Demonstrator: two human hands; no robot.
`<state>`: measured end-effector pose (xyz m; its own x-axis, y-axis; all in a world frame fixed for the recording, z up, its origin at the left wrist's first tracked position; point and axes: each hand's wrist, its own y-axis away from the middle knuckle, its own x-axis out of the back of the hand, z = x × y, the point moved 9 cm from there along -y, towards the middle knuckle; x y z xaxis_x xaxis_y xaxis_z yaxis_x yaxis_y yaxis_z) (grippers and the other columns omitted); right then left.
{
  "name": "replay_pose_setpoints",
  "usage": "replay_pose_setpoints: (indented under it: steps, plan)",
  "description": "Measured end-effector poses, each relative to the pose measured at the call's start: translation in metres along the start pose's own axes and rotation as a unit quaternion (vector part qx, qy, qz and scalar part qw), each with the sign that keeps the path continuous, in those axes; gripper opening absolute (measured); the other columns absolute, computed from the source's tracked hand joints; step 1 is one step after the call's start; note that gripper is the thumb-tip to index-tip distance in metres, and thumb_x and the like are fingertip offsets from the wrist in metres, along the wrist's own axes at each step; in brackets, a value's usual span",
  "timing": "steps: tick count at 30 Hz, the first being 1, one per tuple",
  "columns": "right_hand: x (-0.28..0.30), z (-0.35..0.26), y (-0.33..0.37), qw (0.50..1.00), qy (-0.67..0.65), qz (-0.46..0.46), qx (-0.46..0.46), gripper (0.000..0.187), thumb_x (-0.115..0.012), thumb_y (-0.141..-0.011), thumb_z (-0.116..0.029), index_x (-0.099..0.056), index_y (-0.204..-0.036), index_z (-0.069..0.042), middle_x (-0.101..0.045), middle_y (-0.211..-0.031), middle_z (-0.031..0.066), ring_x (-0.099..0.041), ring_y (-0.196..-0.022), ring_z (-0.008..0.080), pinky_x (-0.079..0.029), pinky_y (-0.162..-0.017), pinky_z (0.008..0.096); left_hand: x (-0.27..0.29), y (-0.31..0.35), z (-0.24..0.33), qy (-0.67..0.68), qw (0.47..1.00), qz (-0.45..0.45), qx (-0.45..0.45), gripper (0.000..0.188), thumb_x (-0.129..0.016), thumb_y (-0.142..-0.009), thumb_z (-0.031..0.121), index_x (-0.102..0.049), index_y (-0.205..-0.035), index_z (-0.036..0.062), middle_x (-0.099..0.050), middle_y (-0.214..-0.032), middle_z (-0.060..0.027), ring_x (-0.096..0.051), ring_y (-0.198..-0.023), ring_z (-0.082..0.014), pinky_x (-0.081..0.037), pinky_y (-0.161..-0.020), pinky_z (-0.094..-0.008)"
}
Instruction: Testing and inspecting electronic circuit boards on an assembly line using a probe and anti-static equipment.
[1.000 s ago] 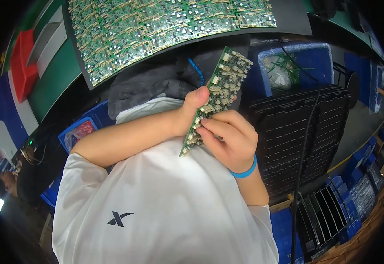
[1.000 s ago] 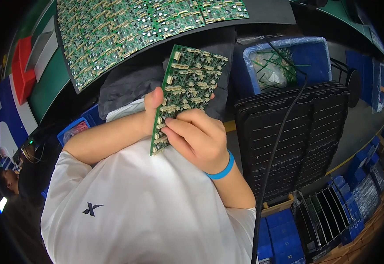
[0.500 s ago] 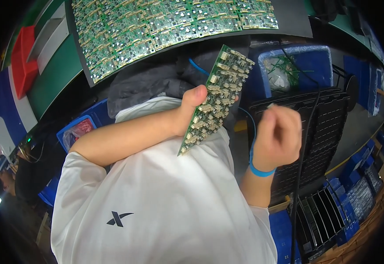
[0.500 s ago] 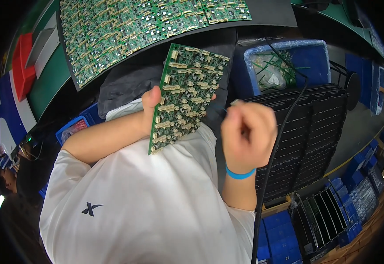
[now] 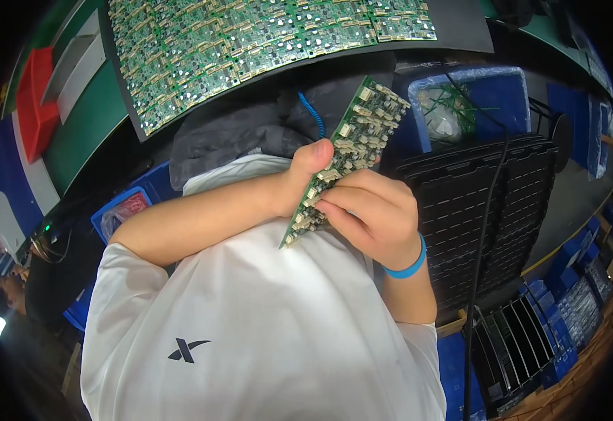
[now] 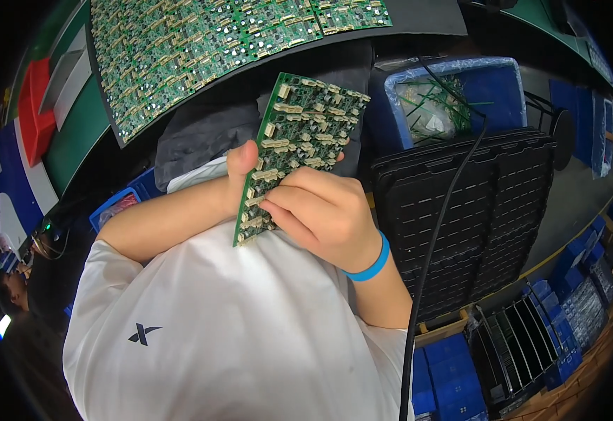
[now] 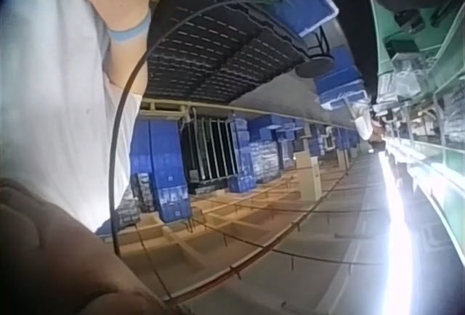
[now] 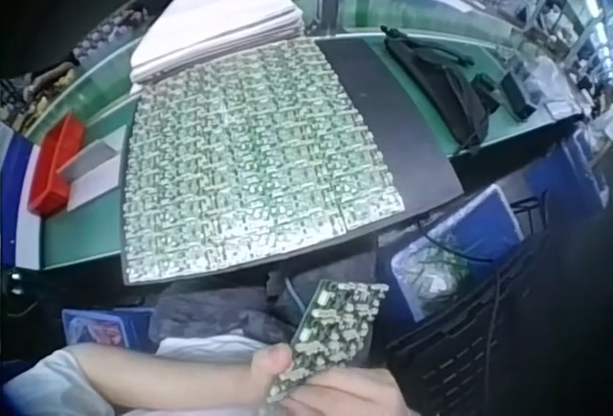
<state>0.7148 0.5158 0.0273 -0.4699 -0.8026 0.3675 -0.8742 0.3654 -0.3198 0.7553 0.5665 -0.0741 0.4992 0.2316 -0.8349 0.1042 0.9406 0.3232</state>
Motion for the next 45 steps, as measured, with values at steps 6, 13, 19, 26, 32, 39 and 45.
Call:
replay_pose_setpoints:
  steps: [6, 13, 19, 26, 32, 39, 45]
  plan:
    - [-0.004, 0.0, -0.004, 0.999, 0.021, -0.024, 0.024, 0.02, -0.082, -0.073, 0.0, -0.069, -0.087, -0.002, -0.064, -0.08, 0.007, -0.064, -0.062, 0.0228, -0.05, -0.05, 0.0322, 0.0, -0.002, 0.005, -0.01, 1.0, -0.009, -0.006, 0.093, -0.057, -0.079, 0.085, -0.057, -0.124, 0.0038, -0.063, -0.115, -0.006, -0.06, -0.105, -0.0155, -0.049, -0.094, -0.0317]
    - [-0.003, -0.006, -0.002, 0.994, 0.056, 0.002, 0.092, 0.023, -0.083, -0.068, -0.001, -0.067, -0.086, -0.001, -0.063, -0.08, 0.0066, -0.063, -0.06, 0.0222, -0.051, -0.049, 0.0315, 0.0, -0.001, 0.005, -0.008, 0.999, 0.004, -0.033, 0.088, -0.054, -0.084, 0.082, -0.054, -0.127, 0.0045, -0.061, -0.117, -0.0071, -0.059, -0.108, -0.0176, -0.048, -0.097, -0.0343]
    - [-0.001, -0.007, 0.0, 0.993, 0.054, 0.004, 0.103, 0.024, -0.082, -0.068, 0.0, -0.068, -0.087, 0.0, -0.063, -0.079, 0.0071, -0.063, -0.059, 0.0223, -0.051, -0.049, 0.0314, -0.005, -0.007, 0.007, -0.039, 0.998, -0.02, -0.052, 0.096, -0.052, -0.086, 0.08, -0.038, -0.147, 0.0076, -0.053, -0.127, -0.009, -0.052, -0.116, -0.0193, -0.042, -0.104, -0.0371]
    - [-0.005, -0.006, 0.0, 0.995, 0.06, -0.001, 0.077, 0.021, -0.082, -0.066, -0.001, -0.071, -0.083, -0.003, -0.067, -0.079, 0.0071, -0.065, -0.06, 0.0231, -0.051, -0.053, 0.0306, -0.006, -0.006, 0.005, -0.06, 0.994, -0.067, -0.055, 0.099, -0.047, -0.087, 0.081, -0.028, -0.154, 0.0111, -0.049, -0.131, -0.0082, -0.046, -0.121, -0.019, -0.037, -0.107, -0.0376]
    - [-0.008, -0.006, -0.005, 0.997, 0.05, -0.008, 0.06, 0.024, -0.084, -0.065, 0.0, -0.073, -0.085, -0.003, -0.068, -0.082, 0.0072, -0.065, -0.063, 0.0221, -0.05, -0.053, 0.03, -0.001, 0.0, 0.007, -0.023, 0.997, -0.044, -0.059, 0.093, -0.05, -0.086, 0.081, -0.037, -0.148, 0.0117, -0.052, -0.126, -0.007, -0.05, -0.117, -0.0176, -0.041, -0.103, -0.0366]
    - [-0.012, -0.013, -0.006, 0.995, 0.039, -0.032, 0.09, 0.022, -0.082, -0.07, 0.002, -0.07, -0.088, 0.002, -0.066, -0.082, 0.0087, -0.065, -0.062, 0.022, -0.052, -0.051, 0.03, 0.002, 0.003, -0.001, -0.013, 0.997, -0.074, -0.031, 0.091, -0.049, -0.085, 0.083, -0.042, -0.144, 0.013, -0.053, -0.12, -0.0054, -0.052, -0.112, -0.0164, -0.045, -0.098, -0.0356]
    - [-0.015, -0.01, 0.007, 0.993, 0.081, -0.003, 0.08, 0.026, -0.085, -0.065, 0.0, -0.074, -0.088, -0.004, -0.069, -0.084, 0.008, -0.067, -0.066, 0.0237, -0.053, -0.057, 0.0301, 0.004, 0.007, -0.001, -0.044, 0.999, -0.003, -0.004, 0.115, -0.048, -0.076, 0.091, -0.045, -0.147, 0.0005, -0.056, -0.143, -0.015, -0.056, -0.129, -0.0272, -0.041, -0.113, -0.042]
